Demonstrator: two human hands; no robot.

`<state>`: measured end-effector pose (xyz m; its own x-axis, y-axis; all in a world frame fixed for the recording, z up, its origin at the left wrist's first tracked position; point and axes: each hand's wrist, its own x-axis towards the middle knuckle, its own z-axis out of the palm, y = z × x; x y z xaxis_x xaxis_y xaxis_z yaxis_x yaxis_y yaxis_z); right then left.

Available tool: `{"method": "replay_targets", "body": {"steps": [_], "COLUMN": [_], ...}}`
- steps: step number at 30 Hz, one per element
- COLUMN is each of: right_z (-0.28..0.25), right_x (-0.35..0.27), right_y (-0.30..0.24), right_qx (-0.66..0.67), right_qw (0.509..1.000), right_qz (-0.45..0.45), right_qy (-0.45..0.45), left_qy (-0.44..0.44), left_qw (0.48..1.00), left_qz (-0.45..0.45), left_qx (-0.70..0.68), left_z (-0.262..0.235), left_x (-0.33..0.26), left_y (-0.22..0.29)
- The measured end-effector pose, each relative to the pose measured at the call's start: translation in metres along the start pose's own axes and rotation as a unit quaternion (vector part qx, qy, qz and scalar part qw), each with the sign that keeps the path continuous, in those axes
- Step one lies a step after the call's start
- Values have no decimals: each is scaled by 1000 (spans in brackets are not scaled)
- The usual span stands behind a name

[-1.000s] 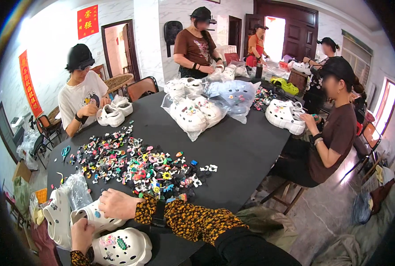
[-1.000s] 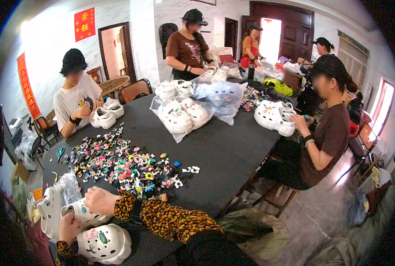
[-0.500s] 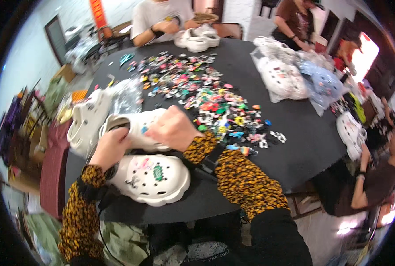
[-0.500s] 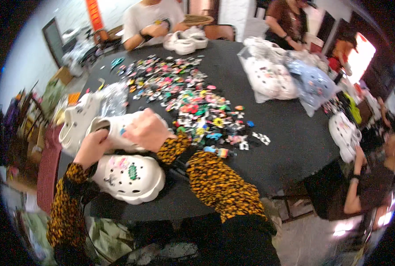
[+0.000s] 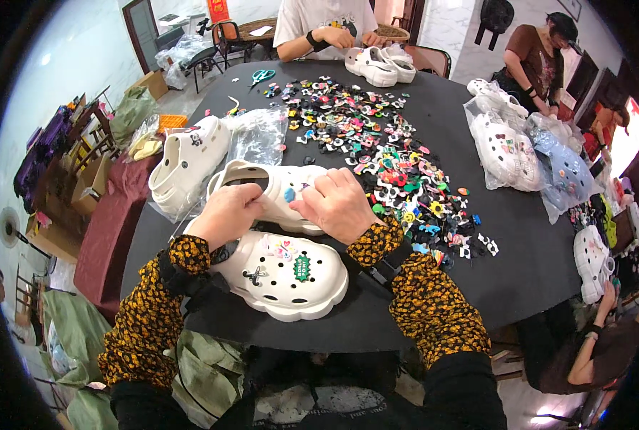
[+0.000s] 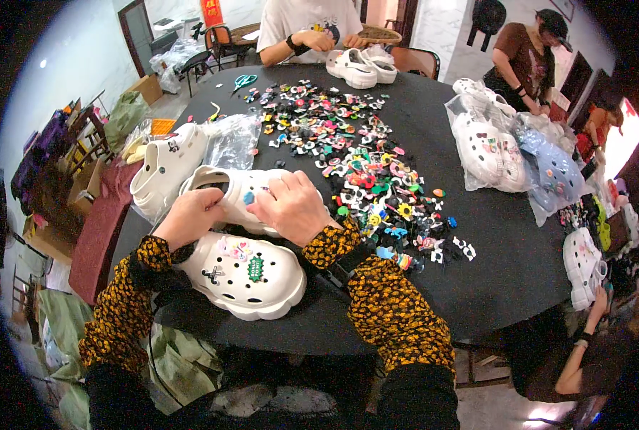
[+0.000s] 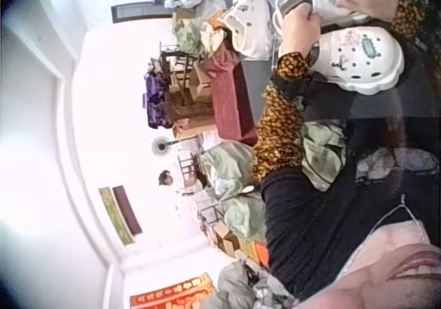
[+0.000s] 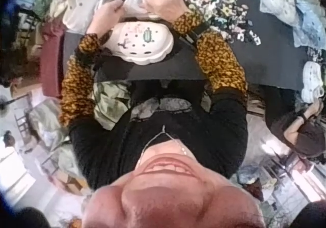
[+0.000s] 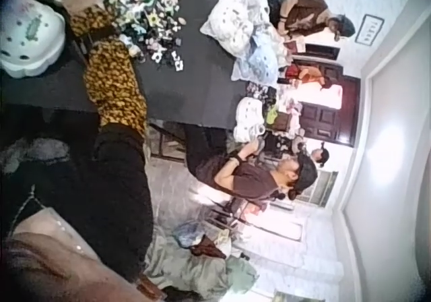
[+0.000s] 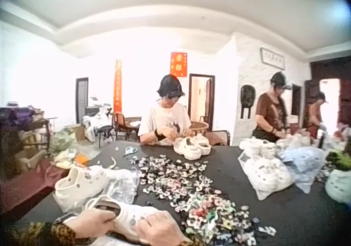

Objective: Insert decorative charms into the holes of plastic clogs.

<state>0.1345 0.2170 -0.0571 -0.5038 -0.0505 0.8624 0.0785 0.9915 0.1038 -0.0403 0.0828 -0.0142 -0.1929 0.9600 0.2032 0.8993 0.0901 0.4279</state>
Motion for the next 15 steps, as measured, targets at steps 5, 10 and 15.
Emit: {"method": "replay_targets", "body": {"steps": [5,10,15], "right_z": [-1,3,9], "right_x": [0,-2,-1], "right_y": [-2,0,0], "right_qx": [-14,-8,-2], "right_qw": [999,999,1000], "right_qz": [36,28,11], "right_qy": [-26,-29,5], "left_qy": [8,-9,-14], "left_qw": [1000,1000,1000], "left_qz": [20,7,-14], "left_qx": [10,7,13], "left_z": [2,3,-3], "left_x": [2,3,0], "left_y": [-1,4,6]}}
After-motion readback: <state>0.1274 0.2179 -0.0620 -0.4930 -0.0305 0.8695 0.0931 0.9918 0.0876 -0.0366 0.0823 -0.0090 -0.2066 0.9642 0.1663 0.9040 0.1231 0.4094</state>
